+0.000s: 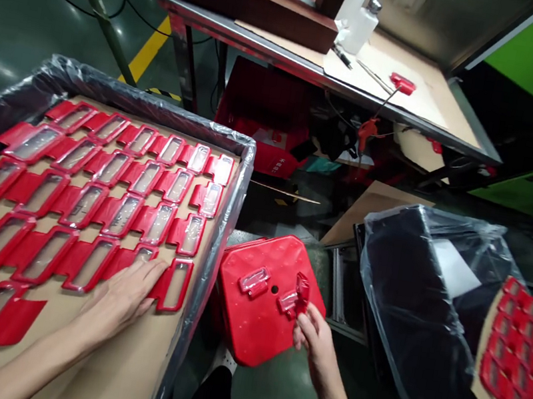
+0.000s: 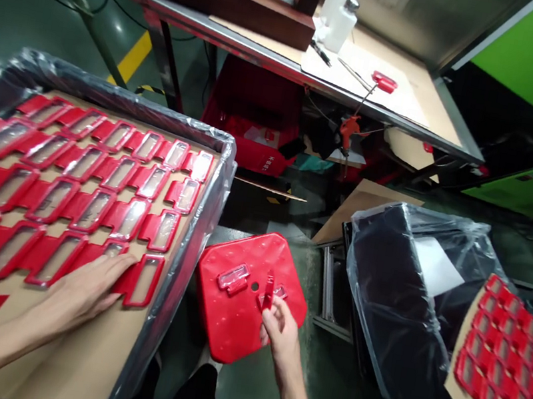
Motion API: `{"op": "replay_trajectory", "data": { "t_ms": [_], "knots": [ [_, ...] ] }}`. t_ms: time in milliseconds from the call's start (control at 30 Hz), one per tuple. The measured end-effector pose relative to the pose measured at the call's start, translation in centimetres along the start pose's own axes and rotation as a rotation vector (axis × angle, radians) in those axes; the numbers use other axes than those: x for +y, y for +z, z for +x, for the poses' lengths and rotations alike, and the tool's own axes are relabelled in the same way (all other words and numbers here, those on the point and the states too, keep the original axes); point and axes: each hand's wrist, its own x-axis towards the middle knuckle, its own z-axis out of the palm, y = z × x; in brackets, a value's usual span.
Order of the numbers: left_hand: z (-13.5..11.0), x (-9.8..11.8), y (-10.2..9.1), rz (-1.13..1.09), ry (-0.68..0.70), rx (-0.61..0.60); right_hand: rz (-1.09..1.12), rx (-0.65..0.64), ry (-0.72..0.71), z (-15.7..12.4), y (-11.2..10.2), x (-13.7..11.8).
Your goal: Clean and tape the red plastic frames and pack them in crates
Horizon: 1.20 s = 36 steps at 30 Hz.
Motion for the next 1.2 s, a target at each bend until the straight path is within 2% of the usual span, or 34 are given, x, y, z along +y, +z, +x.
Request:
{"op": "replay_trajectory", "data": {
  "t_ms": [100, 133, 200, 300, 400, 500, 600, 700, 833, 1033, 1100, 1200],
  "knots": [
    [0.2, 0.3, -0.1, 0.036, 0.026, -0.008, -0.782, 0.174, -0.092, 4.7, -2.3, 1.3],
    [0.2, 0.6, -0.3, 0.045, 0.027, -0.03, -0.929, 0.202, -0.1, 6.2, -2.6, 1.7],
    [0.4, 1.3, -1.1, 0.047, -0.007, -0.076, -1.086, 0.215, -0.087, 8.7, -2.8, 2.7],
    [0.5, 2.6, -2.7, -0.004, -0.085, -0.086, -1.175, 0.196, -0.06, 11.1, -2.5, 4.1],
    [-0.4, 3.6, -4.3, -0.071, -0.122, -0.065, -1.233, 0.164, -0.04, 12.0, -2.3, 5.5],
    [-2.3, 3.5, -5.9, -0.098, -0.189, -0.048, -1.267, 0.146, -0.019, 12.2, -2.7, 6.6],
    [-3.9, 1.9, -7.4, -0.092, -0.263, -0.009, -1.277, 0.146, -0.009, 12.2, -3.2, 7.0],
    [-3.8, -0.1, -8.2, -0.047, -0.284, -0.064, -1.233, 0.192, -0.019, 11.4, -3.5, 7.0],
    [-1.9, -2.2, -7.3, 0.048, -0.244, -0.191, -1.141, 0.26, -0.059, 8.5, -2.8, 6.9],
    [-1.4, -4.6, -3.8, 0.001, -0.156, -0.166, -0.984, 0.247, -0.169, 4.0, -0.3, 6.0],
    [-1.6, -4.9, -3.6, -0.039, -0.152, -0.164, -0.958, 0.261, -0.229, 3.3, 0.5, 5.4],
    [-1.6, -4.7, -4.4, -0.066, -0.156, -0.184, -0.927, 0.258, -0.274, 2.9, 1.5, 4.6]
  ]
}}
